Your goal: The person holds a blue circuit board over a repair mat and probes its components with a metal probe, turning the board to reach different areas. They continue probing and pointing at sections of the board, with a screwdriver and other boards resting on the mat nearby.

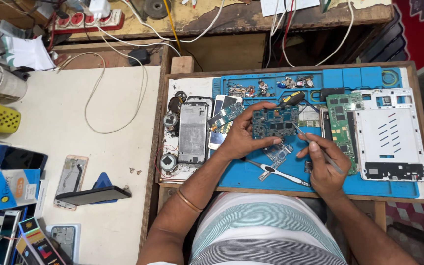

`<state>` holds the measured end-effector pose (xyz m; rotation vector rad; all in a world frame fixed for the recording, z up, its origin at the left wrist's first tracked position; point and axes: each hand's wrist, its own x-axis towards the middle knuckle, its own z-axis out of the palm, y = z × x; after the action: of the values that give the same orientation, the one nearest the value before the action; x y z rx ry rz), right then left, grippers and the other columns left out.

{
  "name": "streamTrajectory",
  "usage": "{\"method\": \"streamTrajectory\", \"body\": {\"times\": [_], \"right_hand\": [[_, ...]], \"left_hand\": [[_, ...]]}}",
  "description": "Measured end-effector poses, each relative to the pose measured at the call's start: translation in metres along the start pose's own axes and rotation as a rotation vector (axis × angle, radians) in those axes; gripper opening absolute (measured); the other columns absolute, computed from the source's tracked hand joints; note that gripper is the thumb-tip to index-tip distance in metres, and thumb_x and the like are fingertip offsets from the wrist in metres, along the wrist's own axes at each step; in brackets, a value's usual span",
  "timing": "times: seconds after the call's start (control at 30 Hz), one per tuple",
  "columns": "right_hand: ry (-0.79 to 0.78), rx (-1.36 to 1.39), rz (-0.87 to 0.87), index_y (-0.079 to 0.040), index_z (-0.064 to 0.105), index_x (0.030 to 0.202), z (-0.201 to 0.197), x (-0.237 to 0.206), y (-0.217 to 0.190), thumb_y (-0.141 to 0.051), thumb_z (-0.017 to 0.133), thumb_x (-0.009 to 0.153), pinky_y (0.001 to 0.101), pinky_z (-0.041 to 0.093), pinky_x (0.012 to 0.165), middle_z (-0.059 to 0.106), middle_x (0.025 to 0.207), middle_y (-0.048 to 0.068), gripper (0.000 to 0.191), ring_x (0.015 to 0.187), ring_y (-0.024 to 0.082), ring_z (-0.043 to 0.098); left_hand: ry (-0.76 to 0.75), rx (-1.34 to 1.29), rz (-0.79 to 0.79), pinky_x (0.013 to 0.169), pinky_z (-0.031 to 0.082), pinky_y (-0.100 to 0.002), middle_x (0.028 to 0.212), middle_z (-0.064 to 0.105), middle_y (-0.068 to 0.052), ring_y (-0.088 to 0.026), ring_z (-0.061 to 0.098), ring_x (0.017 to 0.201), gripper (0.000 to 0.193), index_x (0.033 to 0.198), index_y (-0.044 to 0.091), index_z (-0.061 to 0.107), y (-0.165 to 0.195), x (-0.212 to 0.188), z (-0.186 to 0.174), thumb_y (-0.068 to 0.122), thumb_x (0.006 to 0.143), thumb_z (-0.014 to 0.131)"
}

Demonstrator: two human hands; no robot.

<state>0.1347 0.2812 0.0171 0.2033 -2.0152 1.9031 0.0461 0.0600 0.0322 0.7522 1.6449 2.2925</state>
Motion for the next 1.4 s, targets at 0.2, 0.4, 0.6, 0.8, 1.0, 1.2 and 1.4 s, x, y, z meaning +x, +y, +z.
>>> {"method": "streamTrajectory", "body": {"times": [0.2,0.4,0.6,0.8,1.0,1.2,1.4], "right_hand": [[-0.031,-0.024,-0.032,0.008,0.064,0.126,0.001,0.001,-0.001,-0.009,0.056,0.11,0.0255,0.058,0.075,0.073,0.117,0.022,0.025,0.085,0.015,0.072],[-0.064,-0.055,-0.031,0.007,0.065,0.127,0.006,0.0,-0.007,-0.01,0.057,0.109,0.0256,0.058,0.075,0.074,0.116,0.021,0.026,0.085,0.015,0.072],[-0.075,-0.084,-0.046,0.006,0.066,0.125,0.007,0.003,-0.01,-0.01,0.057,0.108,0.025,0.058,0.071,0.075,0.114,0.02,0.025,0.084,0.015,0.073],[-0.065,-0.037,-0.022,0.007,0.065,0.125,0.006,0.001,-0.005,-0.011,0.057,0.109,0.0252,0.058,0.074,0.074,0.116,0.02,0.025,0.084,0.015,0.072],[-0.033,0.007,-0.008,0.007,0.063,0.126,0.001,0.002,0.004,-0.011,0.055,0.111,0.0273,0.058,0.077,0.073,0.117,0.022,0.025,0.085,0.017,0.071],[-0.015,0.084,-0.036,0.007,0.06,0.128,-0.002,0.0,0.007,-0.013,0.05,0.113,0.0305,0.061,0.077,0.07,0.121,0.024,0.027,0.086,0.019,0.073],[-0.018,0.057,-0.016,0.008,0.062,0.126,-0.003,0.0,0.01,-0.015,0.052,0.113,0.0293,0.059,0.075,0.071,0.117,0.023,0.028,0.085,0.019,0.073]], "left_hand": [[-0.039,0.091,-0.011,0.111,0.059,-0.032,0.137,0.065,-0.008,-0.016,0.066,0.127,0.074,0.147,0.012,0.052,0.001,0.001,0.001,-0.002,0.083,0.087],[-0.013,0.118,-0.062,0.1,0.063,-0.03,0.134,0.066,-0.009,-0.015,0.07,0.116,0.074,0.148,0.011,0.051,0.005,-0.001,0.001,0.0,0.083,0.087],[-0.008,0.11,0.036,0.109,0.059,-0.03,0.138,0.064,-0.008,-0.014,0.067,0.124,0.075,0.149,0.01,0.05,0.006,0.001,0.001,-0.003,0.084,0.086],[0.027,0.054,0.019,0.109,0.06,-0.032,0.142,0.061,-0.009,-0.016,0.066,0.125,0.075,0.147,0.01,0.049,0.004,0.003,0.0,-0.004,0.083,0.086],[0.023,-0.017,0.076,0.12,0.054,-0.036,0.153,0.054,-0.011,-0.019,0.057,0.14,0.075,0.148,0.008,0.047,0.006,0.006,0.0,-0.005,0.084,0.085],[0.03,-0.034,0.043,0.121,0.053,-0.038,0.155,0.052,-0.012,-0.02,0.056,0.141,0.076,0.148,0.007,0.046,0.013,0.007,-0.002,-0.004,0.083,0.085],[-0.014,-0.052,-0.006,0.119,0.054,-0.04,0.148,0.061,-0.012,-0.021,0.06,0.137,0.079,0.146,0.008,0.052,0.015,0.005,-0.006,0.0,0.077,0.09]]}}
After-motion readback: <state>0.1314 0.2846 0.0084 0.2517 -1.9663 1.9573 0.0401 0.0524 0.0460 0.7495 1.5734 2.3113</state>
